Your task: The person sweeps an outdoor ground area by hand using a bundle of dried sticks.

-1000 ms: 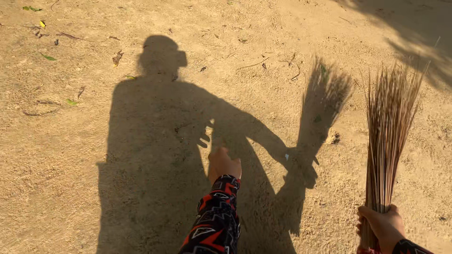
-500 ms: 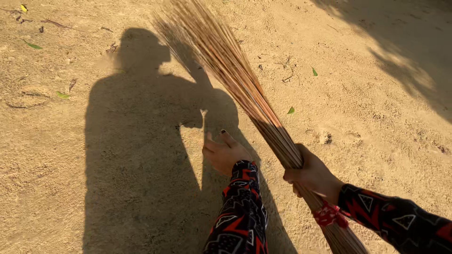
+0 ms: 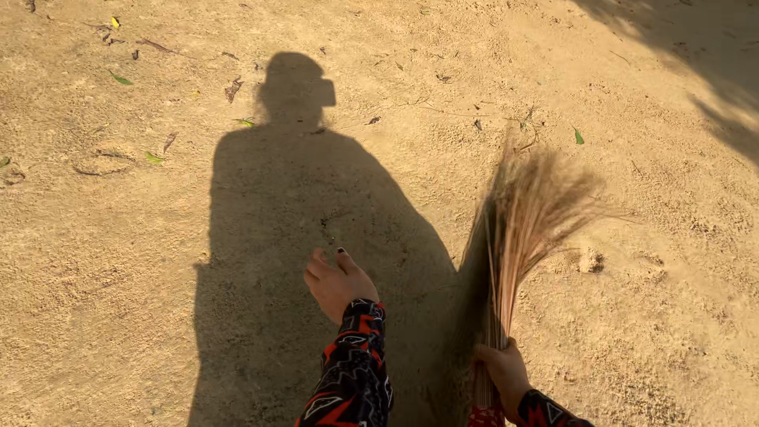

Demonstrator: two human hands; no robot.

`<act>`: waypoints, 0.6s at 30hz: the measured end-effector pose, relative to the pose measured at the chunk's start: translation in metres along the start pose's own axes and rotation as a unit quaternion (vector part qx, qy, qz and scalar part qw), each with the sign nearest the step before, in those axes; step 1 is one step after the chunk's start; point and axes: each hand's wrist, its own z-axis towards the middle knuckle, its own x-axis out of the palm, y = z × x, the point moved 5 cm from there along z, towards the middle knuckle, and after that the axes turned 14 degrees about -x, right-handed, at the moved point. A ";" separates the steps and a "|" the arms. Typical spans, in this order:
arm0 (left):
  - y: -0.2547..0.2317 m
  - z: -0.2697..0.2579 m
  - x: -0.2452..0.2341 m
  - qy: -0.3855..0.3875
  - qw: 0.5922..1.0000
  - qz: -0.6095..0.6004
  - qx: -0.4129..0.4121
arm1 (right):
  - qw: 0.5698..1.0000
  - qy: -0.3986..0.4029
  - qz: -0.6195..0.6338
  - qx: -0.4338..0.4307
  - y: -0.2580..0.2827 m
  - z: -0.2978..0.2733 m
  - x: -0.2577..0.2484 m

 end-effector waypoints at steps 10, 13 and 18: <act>0.009 0.028 -0.016 0.011 0.999 -0.020 -0.046 | 0.977 0.109 -0.032 -0.181 0.129 -0.003 0.035; 0.008 0.034 -0.021 0.018 0.997 -0.002 -0.072 | 0.982 0.003 0.108 -0.155 0.098 0.029 0.016; 0.010 0.070 -0.047 -0.069 0.998 -0.005 0.003 | 0.979 -0.087 0.183 -0.009 0.051 0.066 0.044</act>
